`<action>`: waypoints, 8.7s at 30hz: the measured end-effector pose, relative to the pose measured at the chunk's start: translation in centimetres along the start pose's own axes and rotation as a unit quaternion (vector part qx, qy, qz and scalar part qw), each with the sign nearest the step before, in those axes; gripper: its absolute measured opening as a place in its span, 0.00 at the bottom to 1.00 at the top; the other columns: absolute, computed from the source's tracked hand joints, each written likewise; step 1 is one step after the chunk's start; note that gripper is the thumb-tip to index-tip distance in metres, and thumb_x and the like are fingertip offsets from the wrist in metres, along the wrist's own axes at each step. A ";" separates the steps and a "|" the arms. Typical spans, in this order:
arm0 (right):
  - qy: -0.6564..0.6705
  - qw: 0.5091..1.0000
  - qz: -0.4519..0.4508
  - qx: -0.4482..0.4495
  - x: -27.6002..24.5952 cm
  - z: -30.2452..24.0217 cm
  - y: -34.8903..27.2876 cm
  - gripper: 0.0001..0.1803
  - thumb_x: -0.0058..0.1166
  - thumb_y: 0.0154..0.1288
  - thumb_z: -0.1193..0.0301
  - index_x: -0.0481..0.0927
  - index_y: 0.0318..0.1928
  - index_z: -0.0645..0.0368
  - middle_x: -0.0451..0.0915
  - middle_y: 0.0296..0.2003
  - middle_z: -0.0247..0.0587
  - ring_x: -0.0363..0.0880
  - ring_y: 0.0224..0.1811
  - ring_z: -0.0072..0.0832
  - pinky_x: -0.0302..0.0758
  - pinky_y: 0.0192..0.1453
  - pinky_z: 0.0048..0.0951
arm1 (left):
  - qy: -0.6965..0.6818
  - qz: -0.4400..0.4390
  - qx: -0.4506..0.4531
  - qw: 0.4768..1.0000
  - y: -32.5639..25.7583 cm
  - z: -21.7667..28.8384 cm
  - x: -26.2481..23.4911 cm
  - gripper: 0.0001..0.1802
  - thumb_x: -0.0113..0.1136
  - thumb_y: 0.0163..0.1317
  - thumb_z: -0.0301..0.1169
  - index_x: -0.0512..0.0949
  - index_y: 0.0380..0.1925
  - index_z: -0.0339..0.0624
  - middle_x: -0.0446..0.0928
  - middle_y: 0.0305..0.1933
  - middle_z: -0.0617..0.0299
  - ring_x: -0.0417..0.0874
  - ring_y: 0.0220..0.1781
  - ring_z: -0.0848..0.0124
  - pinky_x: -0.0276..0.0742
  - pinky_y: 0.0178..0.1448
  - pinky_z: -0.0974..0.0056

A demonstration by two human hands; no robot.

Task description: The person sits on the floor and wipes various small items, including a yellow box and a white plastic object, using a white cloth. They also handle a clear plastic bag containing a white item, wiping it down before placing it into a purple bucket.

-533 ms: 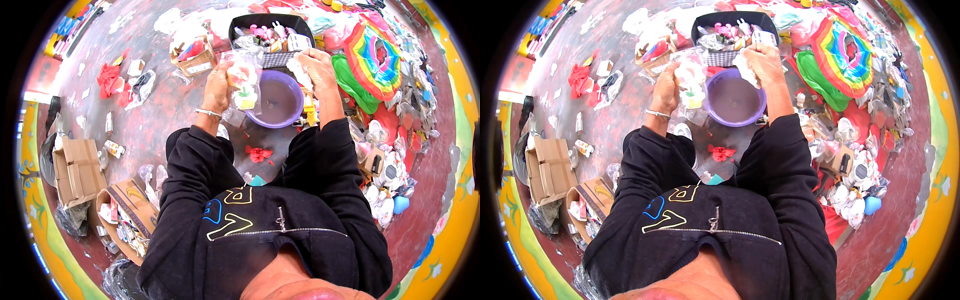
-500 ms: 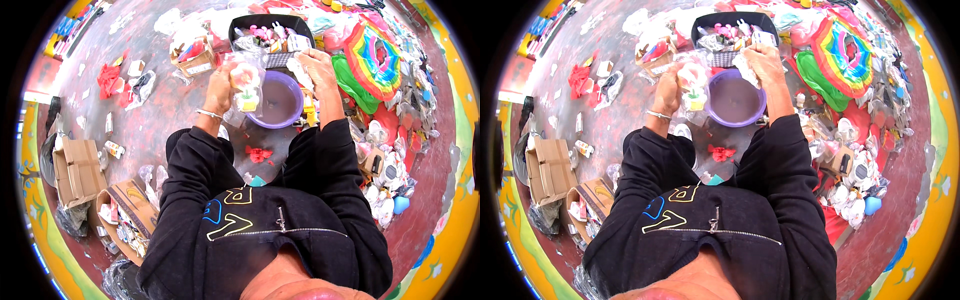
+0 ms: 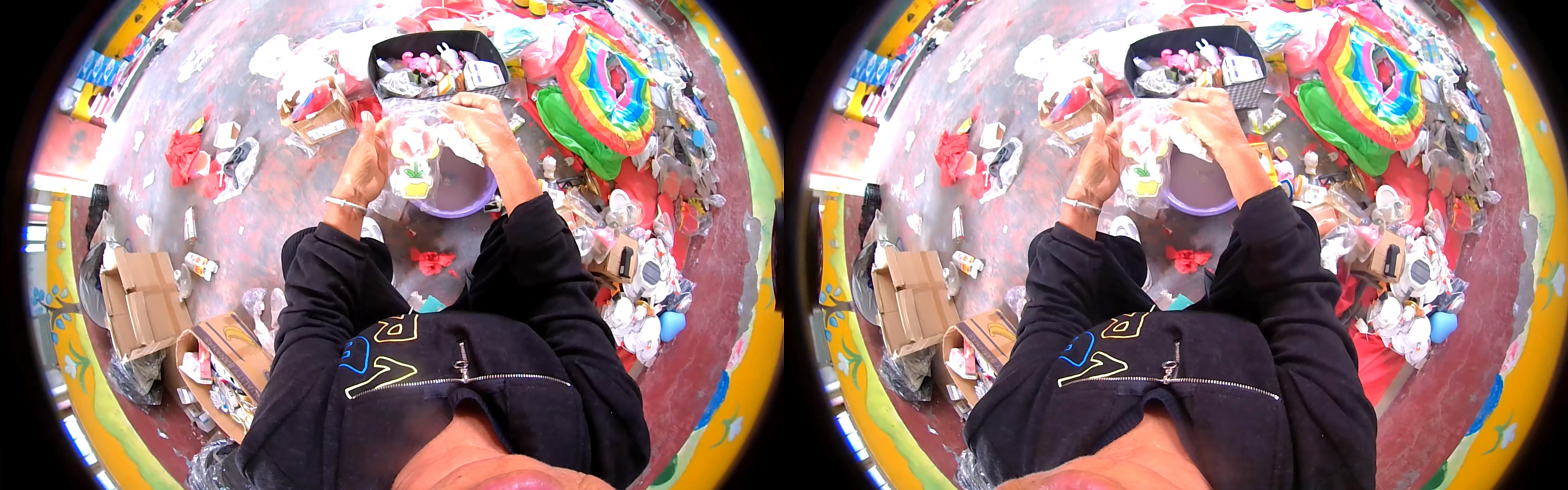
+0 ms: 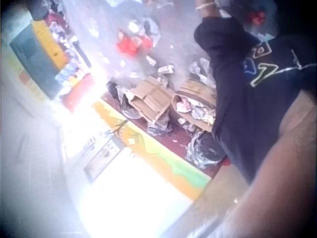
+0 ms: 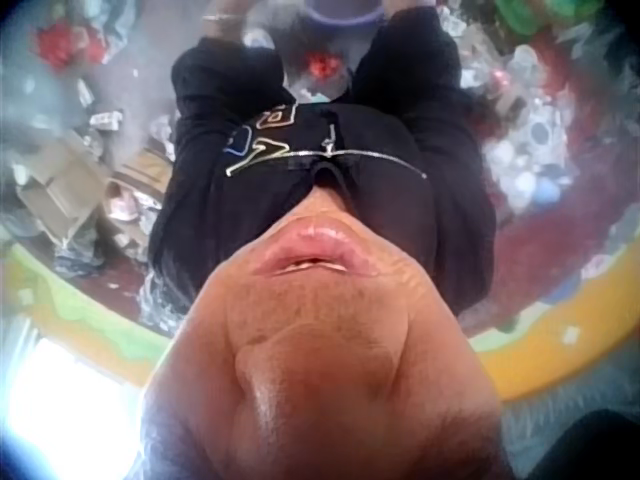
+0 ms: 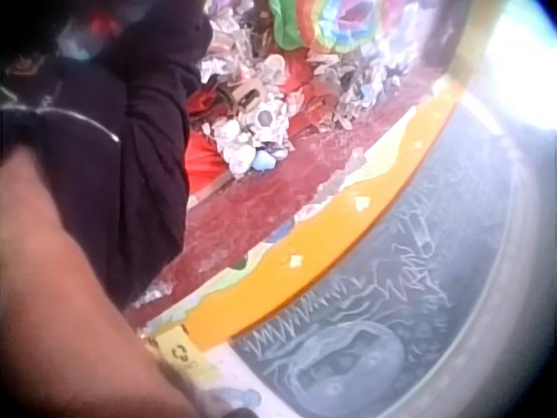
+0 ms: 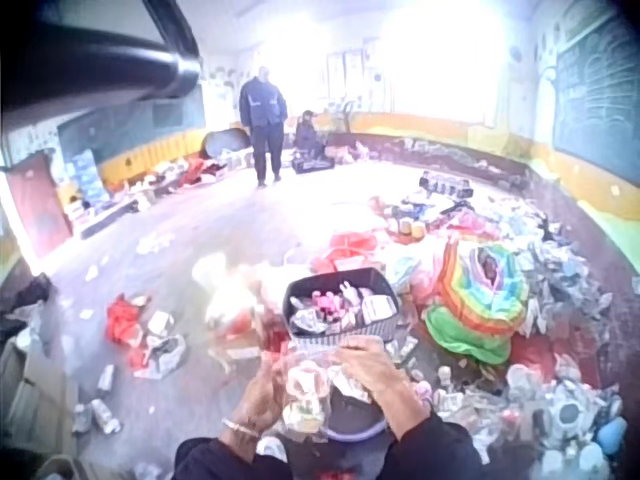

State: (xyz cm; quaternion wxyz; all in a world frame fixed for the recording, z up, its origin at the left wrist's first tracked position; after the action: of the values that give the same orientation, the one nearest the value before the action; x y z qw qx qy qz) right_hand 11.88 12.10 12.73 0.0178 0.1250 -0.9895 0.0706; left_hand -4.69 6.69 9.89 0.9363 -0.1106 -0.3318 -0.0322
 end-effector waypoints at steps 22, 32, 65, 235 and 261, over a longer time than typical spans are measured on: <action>-0.509 0.780 0.181 -0.317 -0.8 -1.3 2.0 0.06 0.55 0.55 0.66 0.78 0.32 0.52 0.80 0.26 0.36 0.81 0.29 0.32 0.74 0.31 0.31 | 0.259 -0.127 -0.008 0.958 -2.4 -0.7 1.4 0.24 0.64 0.48 0.19 0.74 0.49 0.35 0.79 0.40 0.63 0.79 0.40 0.76 0.74 0.48 0.71; -0.097 0.994 -0.038 0.030 -4.7 -1.5 0.3 0.28 0.48 0.63 0.46 0.81 0.31 0.61 0.75 0.22 0.29 0.72 0.20 0.15 0.68 0.23 0.18 | 0.225 -0.090 0.041 0.969 -2.1 1.1 0.8 0.24 0.64 0.49 0.20 0.72 0.49 0.36 0.79 0.41 0.61 0.80 0.41 0.75 0.75 0.47 0.70; 0.267 0.936 0.185 -0.137 -5.5 -4.0 -0.3 0.08 0.57 0.57 0.72 0.79 0.25 0.64 0.77 0.21 0.37 0.76 0.18 0.23 0.73 0.21 0.23 | -0.202 -0.247 -0.086 0.944 -2.5 -0.2 3.2 0.46 0.60 0.43 0.34 0.53 0.65 0.41 0.57 0.65 0.40 0.61 0.63 0.39 0.78 0.46 0.45; -0.544 0.653 0.125 -0.512 5.8 -4.4 -5.0 0.03 0.53 0.46 0.71 0.73 0.22 0.53 0.71 0.23 0.32 0.74 0.29 0.29 0.71 0.29 0.29 | -0.183 0.002 0.005 0.983 0.1 2.2 -1.0 0.43 0.33 0.61 0.64 0.52 0.63 0.41 0.61 0.63 0.48 0.60 0.67 0.56 0.57 0.64 0.40; -0.046 0.961 0.158 -0.224 0.5 -5.5 -3.4 0.09 0.53 0.62 0.70 0.77 0.28 0.62 0.75 0.22 0.29 0.70 0.23 0.11 0.68 0.28 0.18 | -0.092 -0.060 0.057 0.992 0.1 2.1 -1.3 0.30 0.46 0.64 0.50 0.65 0.57 0.37 0.71 0.56 0.54 0.73 0.56 0.61 0.69 0.60 0.54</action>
State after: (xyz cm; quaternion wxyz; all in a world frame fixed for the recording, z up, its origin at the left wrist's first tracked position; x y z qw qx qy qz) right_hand 12.38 9.56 18.64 -0.0111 -0.0367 -0.9869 -0.1569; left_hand -6.96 7.22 10.64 0.9030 -0.0397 -0.4237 -0.0587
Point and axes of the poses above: each hand's wrist, its own y-axis towards the middle knuckle, its own x-axis out of the palm, z = x × y, the point moved 4 cm from there along y, towards the middle knuckle
